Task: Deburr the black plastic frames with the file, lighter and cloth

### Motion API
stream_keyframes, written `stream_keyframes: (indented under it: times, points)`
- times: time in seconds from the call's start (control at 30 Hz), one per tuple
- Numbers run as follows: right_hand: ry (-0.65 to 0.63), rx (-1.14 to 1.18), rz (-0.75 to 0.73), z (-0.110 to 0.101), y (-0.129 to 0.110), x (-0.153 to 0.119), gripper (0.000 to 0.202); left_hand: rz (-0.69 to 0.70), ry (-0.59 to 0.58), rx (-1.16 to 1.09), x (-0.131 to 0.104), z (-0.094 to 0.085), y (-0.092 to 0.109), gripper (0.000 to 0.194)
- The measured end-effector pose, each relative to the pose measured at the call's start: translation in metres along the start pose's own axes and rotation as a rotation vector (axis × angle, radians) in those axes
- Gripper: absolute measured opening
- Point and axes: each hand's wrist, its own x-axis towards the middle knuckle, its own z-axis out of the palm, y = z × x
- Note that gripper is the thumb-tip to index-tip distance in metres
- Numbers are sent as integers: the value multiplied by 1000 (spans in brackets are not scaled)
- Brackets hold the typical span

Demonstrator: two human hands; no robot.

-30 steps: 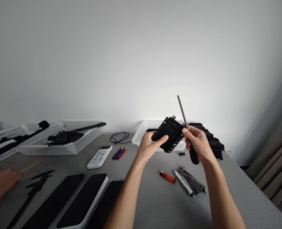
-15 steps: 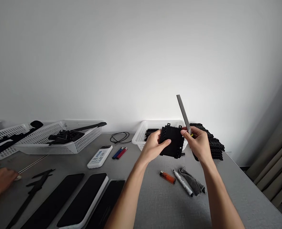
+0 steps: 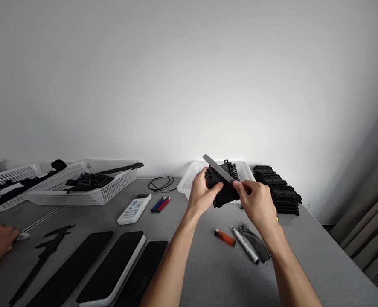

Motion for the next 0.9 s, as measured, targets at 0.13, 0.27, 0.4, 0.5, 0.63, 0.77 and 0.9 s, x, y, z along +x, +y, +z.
stream_keyframes:
  times: [0.13, 0.27, 0.4, 0.5, 0.63, 0.77, 0.9]
  points:
    - [23, -16, 13, 3, 4, 3, 45, -16, 10, -31, 2, -2, -2, 40]
    - [-20, 56, -42, 4, 8, 6, 47, -23, 8, -28, 3, -3, -3, 36]
    - [-73, 99, -58, 5, 9, 6, 49, 1, 12, -40, 3, -4, 0, 36]
    - [-64, 101, -56, 5, 10, 7, 49, -29, 19, -55, 2, -4, 1, 37]
    - [-70, 109, -72, 3, 11, 7, 50, -37, 21, -68, 2, -3, 1, 38]
    - [3, 42, -46, 1, 9, 6, 47, -25, 13, -46, 2, -4, -1, 37]
    - [107, -41, -12, 0, 6, 4, 45, -17, 50, 9, 3, -8, -3, 39]
